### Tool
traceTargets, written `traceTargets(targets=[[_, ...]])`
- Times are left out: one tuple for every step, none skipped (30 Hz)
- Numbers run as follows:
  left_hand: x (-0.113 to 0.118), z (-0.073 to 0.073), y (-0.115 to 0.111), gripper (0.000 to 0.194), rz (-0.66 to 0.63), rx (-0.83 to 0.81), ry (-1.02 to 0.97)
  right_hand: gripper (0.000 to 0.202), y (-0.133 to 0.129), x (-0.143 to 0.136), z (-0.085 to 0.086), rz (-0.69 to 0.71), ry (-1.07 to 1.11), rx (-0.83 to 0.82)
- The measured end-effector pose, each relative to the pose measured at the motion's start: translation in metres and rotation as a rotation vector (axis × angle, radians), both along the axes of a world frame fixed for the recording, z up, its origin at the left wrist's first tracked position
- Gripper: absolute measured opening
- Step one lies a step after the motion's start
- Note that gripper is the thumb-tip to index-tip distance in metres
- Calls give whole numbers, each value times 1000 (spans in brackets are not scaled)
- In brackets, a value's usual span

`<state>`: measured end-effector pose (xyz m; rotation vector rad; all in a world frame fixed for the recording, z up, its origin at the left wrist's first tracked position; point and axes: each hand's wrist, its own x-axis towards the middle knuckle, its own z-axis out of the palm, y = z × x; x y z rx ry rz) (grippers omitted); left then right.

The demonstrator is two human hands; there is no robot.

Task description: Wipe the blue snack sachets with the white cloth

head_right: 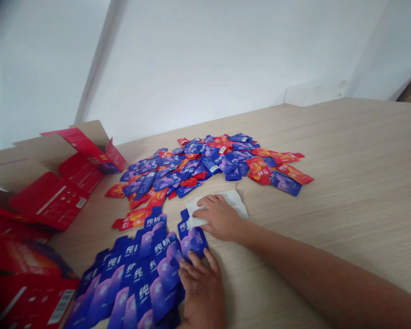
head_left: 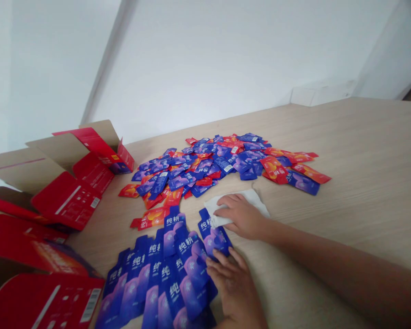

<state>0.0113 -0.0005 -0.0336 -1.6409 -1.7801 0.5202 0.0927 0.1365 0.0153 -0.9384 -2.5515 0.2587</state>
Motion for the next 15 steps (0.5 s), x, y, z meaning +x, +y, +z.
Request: traceTargets(targets=[[0,-1,0,38,-3,-4,-2,35,-3,-1,2,36,11,12],[1,-3,0,38,-1,-4,-8,36,-7,-3,3,86,11,21],[1,-5,0,38,7,-3,-18,35,-10,-5,4,148,-3,23],[2,-7,1,38,18,1,-29,34,-13,-7,5,207,-25,20],[2,-9,1,38,34,8,-41,32,-15,-9,5,250,-48,13],[3,-11,1,37,50,12,-52,31,-16,-10,5,269,-68,3],[3,-13,1,38,62,13,-59,32,-16,-11,4,263,-80,-6],[4,-14,0,38,67,11,-63,33,-15,-11,3,238,-85,-14],[4,-15,0,39,63,8,-63,35,-13,-11,2,202,-85,-19],[4,-15,0,40,58,6,-63,36,-10,-10,0,164,-83,-23],[4,-15,0,40,55,5,-61,37,-7,-9,-1,129,-82,-27],[4,-15,0,41,48,9,-57,37,-4,-7,-2,96,-81,-31],[4,-15,0,41,43,13,-51,37,-2,-6,-2,68,-83,-32],[4,-15,0,42,38,16,-44,36,0,-4,-2,47,-85,-29],[4,-16,0,42,34,20,-39,35,0,-3,-1,34,-86,-21]])
